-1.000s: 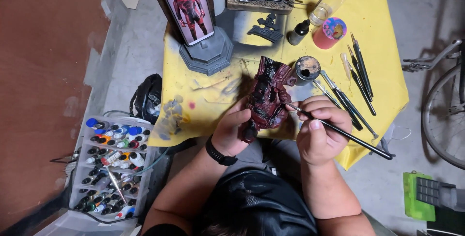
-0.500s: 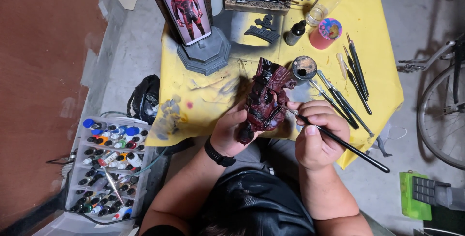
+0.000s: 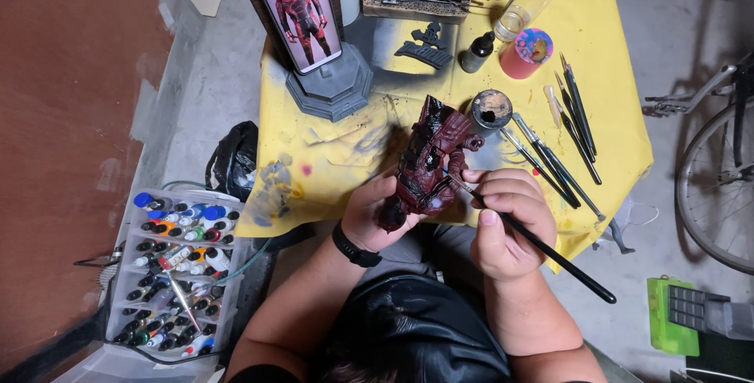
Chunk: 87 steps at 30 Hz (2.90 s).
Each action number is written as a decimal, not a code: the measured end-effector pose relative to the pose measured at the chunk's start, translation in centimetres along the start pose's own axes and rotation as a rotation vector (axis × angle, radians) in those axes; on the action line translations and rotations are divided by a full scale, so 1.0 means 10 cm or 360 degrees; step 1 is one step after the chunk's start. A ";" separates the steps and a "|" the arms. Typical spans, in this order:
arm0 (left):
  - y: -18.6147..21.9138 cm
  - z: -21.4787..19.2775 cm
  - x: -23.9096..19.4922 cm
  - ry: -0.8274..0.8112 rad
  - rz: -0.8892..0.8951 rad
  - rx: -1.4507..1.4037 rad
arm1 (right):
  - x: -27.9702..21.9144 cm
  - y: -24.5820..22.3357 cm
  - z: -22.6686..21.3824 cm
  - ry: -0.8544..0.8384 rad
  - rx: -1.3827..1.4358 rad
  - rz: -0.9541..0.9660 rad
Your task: A person uses a fine brush to paint details onto a red action figure at a dedicated workspace.
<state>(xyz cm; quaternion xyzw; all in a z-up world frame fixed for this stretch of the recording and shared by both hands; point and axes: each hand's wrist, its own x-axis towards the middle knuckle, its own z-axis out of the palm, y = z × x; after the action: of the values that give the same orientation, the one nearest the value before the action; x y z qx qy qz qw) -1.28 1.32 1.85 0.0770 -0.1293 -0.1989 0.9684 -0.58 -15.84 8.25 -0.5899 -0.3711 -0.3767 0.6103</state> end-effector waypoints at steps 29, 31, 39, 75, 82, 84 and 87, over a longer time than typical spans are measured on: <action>0.00 0.03 -0.05 0.0140 0.0196 0.0144 | 0.00 -0.01 -0.02 -0.0112 -0.0089 0.0015; 0.01 0.09 -0.05 0.0154 0.0204 0.0137 | -0.01 -0.01 -0.01 -0.0113 -0.0103 0.0011; 0.04 0.29 -0.04 0.0237 0.0213 0.0169 | 0.01 -0.05 0.03 -0.0096 -0.0172 0.0031; 0.03 0.17 -0.04 0.0246 0.0199 0.0122 | 0.04 -0.08 0.03 -0.0170 -0.0204 0.0037; 0.04 0.24 -0.04 0.0257 0.0200 0.0137 | 0.03 -0.08 0.02 -0.0162 -0.0186 0.0051; 0.04 0.25 -0.03 0.0236 0.0205 0.0121 | 0.04 -0.08 0.03 -0.0141 -0.0179 0.0063; 0.03 0.20 -0.04 0.0242 0.0200 0.0131 | 0.04 -0.08 0.03 -0.0142 -0.0192 0.0055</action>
<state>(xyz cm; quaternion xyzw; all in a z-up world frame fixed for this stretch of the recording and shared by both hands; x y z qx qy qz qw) -2.07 1.51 3.76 0.1233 -0.0681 -0.1259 0.9820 -1.11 -15.52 8.98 -0.6480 -0.3643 -0.3610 0.5630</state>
